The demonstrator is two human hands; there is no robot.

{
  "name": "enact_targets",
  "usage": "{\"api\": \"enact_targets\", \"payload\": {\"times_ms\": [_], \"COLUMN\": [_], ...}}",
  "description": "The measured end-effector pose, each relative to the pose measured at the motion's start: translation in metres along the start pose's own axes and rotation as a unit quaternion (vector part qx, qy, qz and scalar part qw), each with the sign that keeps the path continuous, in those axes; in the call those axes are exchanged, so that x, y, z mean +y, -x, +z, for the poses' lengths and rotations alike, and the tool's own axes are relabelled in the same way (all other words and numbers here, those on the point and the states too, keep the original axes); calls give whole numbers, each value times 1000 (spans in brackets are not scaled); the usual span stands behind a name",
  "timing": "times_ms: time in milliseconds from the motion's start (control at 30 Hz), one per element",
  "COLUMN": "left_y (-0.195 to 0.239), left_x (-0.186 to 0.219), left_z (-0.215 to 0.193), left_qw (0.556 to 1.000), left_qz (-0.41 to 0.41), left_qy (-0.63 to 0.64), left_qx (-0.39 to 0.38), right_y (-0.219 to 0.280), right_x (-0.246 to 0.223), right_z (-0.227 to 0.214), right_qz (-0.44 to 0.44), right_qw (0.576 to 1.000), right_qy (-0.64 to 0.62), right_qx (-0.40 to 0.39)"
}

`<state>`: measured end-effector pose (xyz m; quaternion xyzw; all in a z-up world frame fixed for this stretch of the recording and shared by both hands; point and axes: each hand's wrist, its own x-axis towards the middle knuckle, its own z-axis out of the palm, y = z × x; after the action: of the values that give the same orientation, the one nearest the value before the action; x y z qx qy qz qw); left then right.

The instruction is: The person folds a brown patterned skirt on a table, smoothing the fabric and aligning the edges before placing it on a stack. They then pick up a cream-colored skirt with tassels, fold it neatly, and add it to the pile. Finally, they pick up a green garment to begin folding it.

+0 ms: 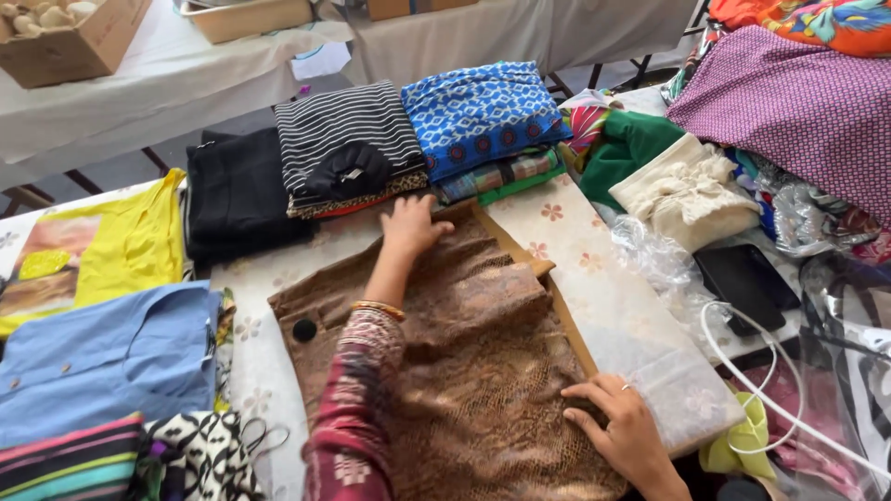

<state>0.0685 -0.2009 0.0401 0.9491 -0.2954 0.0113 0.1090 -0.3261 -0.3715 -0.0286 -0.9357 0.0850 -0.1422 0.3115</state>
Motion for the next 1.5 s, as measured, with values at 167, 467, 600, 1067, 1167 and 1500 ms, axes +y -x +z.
{"api": "enact_targets", "payload": {"times_ms": [167, 467, 600, 1067, 1167, 1500], "left_y": [-57, -76, -54, 90, 118, 161], "left_x": [-13, -34, -23, -12, -30, -122], "left_z": [54, 31, 33, -40, -40, 5], "left_qw": [995, 919, 935, 980, 968, 985], "left_qz": [-36, -51, 36, 167, 150, 14], "left_qy": [24, 105, -41, -53, -60, 37], "left_qx": [90, 378, 351, -96, -191, -168], "right_y": [-2, -11, -1, 24, 25, 30], "right_x": [11, -9, -1, -9, 0, 17], "right_z": [-6, -27, -29, -47, -45, -60], "right_qz": [64, -33, -1, 14, 20, 31], "right_qw": [996, 987, 986, 960, 964, 973], "right_qy": [-14, -85, -50, -82, -69, -78], "right_qx": [-68, -133, -157, -267, -255, -214]}}
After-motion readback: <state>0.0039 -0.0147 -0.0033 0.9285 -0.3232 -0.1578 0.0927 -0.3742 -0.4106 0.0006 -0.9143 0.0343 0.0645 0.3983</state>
